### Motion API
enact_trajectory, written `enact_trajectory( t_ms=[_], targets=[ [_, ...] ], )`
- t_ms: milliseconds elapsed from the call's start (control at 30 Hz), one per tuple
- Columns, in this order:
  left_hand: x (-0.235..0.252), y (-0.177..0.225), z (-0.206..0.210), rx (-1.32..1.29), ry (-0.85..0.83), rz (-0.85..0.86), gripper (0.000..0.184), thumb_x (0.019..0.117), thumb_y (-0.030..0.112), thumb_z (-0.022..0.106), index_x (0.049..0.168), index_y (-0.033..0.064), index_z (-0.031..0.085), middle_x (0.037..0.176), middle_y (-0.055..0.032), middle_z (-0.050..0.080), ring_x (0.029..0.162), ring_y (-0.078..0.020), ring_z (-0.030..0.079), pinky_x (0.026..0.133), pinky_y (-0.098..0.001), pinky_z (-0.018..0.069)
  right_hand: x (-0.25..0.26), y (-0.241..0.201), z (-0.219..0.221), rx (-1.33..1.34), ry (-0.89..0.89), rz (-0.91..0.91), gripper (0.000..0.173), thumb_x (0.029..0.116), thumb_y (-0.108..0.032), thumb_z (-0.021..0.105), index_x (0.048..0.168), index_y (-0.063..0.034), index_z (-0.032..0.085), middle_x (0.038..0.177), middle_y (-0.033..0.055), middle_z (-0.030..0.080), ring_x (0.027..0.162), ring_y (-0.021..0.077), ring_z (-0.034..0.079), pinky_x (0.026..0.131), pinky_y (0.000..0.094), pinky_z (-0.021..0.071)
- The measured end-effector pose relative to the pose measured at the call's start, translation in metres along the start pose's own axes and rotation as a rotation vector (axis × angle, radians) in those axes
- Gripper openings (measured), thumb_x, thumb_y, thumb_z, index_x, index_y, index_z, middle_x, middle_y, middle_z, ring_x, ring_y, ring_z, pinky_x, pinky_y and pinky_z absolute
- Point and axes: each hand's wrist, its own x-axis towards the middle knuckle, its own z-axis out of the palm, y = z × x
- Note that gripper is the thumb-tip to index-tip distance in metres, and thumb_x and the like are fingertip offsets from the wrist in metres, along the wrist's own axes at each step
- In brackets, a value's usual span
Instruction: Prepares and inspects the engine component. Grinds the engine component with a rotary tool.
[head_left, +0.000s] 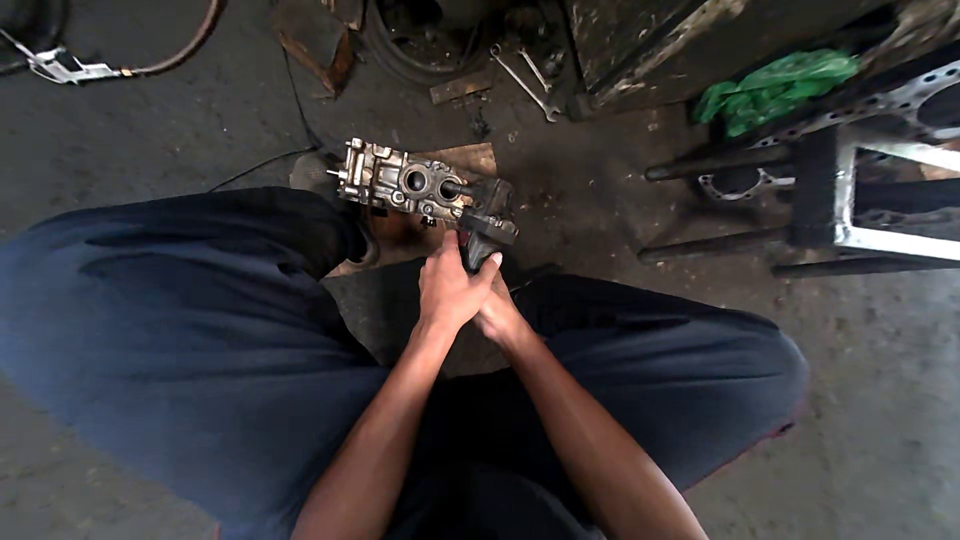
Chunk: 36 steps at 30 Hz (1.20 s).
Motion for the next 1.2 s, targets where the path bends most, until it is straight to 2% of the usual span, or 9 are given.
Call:
enact_trajectory(
  t_ms=[100,367,600,800,1000,1100,1167,1200],
  targets=[
    [-0.002,0.001,0.0,0.0,0.007,0.002,0.064,0.0901,0.054,0.073,0.134,0.0099,0.058,0.102,-0.0136,0.072,0.099,-0.0311,0.071,0.085,-0.0573,0.057,-0.003,-0.005,-0.001,-0.073,0.008,0.031,0.025,0.093,0.002,0.063,0.118,-0.0014,0.06,0.098,0.0079,0.068,0.092,0.0125,0.067,0.086,0.031,0.0573],
    [-0.008,0.009,-0.003,0.006,-0.043,-0.015,0.07,0.0899,0.053,0.073,0.139,0.0077,0.053,0.104,-0.0151,0.071,0.101,-0.0324,0.071,0.086,-0.057,0.0572,-0.008,-0.019,-0.004,-0.188,0.043,0.075,0.021,0.0975,0.0,0.057,0.119,-0.0018,0.059,0.099,0.0076,0.068,0.093,0.0117,0.066,0.086,0.031,0.0566],
    [-0.012,0.015,0.0,-0.025,-0.028,-0.046,0.064,0.0922,0.051,0.072,0.134,0.0067,0.054,0.096,-0.0134,0.071,0.094,-0.0299,0.071,0.083,-0.0539,0.0579,-0.005,-0.02,-0.009,-0.201,0.066,0.015,0.032,0.0936,-0.002,0.062,0.125,-0.0032,0.057,0.104,0.009,0.07,0.096,0.0129,0.069,0.086,0.0309,0.0592],
    [-0.015,0.018,0.001,-0.137,-0.032,-0.058,0.062,0.0936,0.05,0.071,0.133,0.0063,0.053,0.095,-0.0103,0.071,0.092,-0.024,0.072,0.082,-0.048,0.0592,-0.006,-0.036,-0.014,-0.332,0.024,-0.016,0.036,0.0884,-0.004,0.068,0.124,-0.0036,0.059,0.103,0.0087,0.072,0.095,0.0135,0.071,0.086,0.0324,0.0607],
    [-0.018,0.018,0.007,-0.196,-0.052,-0.048,0.063,0.0942,0.048,0.071,0.136,0.005,0.052,0.098,-0.0109,0.071,0.096,-0.0227,0.072,0.087,-0.0461,0.0592,-0.011,-0.043,-0.02,-0.419,0.022,-0.053,0.041,0.0836,-0.007,0.071,0.123,-0.003,0.059,0.103,0.007,0.071,0.095,0.0111,0.07,0.086,0.0303,0.0605],
    [-0.018,0.019,0.008,-0.21,-0.061,-0.047,0.062,0.0938,0.048,0.071,0.135,0.0055,0.052,0.098,-0.0098,0.071,0.095,-0.0214,0.072,0.087,-0.0446,0.0594,-0.013,-0.042,-0.021,-0.456,0.046,-0.086,0.052,0.0856,-0.008,0.071,0.134,-0.0031,0.053,0.114,0.0078,0.07,0.104,0.0107,0.069,0.092,0.0296,0.0589],
    [-0.019,0.019,0.008,-0.223,-0.059,-0.052,0.063,0.0942,0.048,0.072,0.136,0.0055,0.051,0.098,-0.0104,0.071,0.096,-0.0216,0.072,0.087,-0.0451,0.0597,-0.013,-0.041,-0.021,-0.476,0.037,-0.105,0.071,0.0873,-0.009,0.071,0.15,-0.0052,0.037,0.126,0.0079,0.065,0.114,0.0101,0.065,0.099,0.0291,0.0563],
    [-0.019,0.018,0.008,-0.224,-0.056,-0.057,0.063,0.0945,0.047,0.071,0.137,0.0055,0.051,0.099,-0.0111,0.071,0.097,-0.0225,0.072,0.088,-0.0459,0.0592,-0.012,-0.041,-0.021,-0.482,0.026,-0.111,0.077,0.0866,-0.009,0.072,0.153,-0.0065,0.032,0.129,0.0079,0.064,0.116,0.0104,0.065,0.1,0.0296,0.0559]
  ],
)
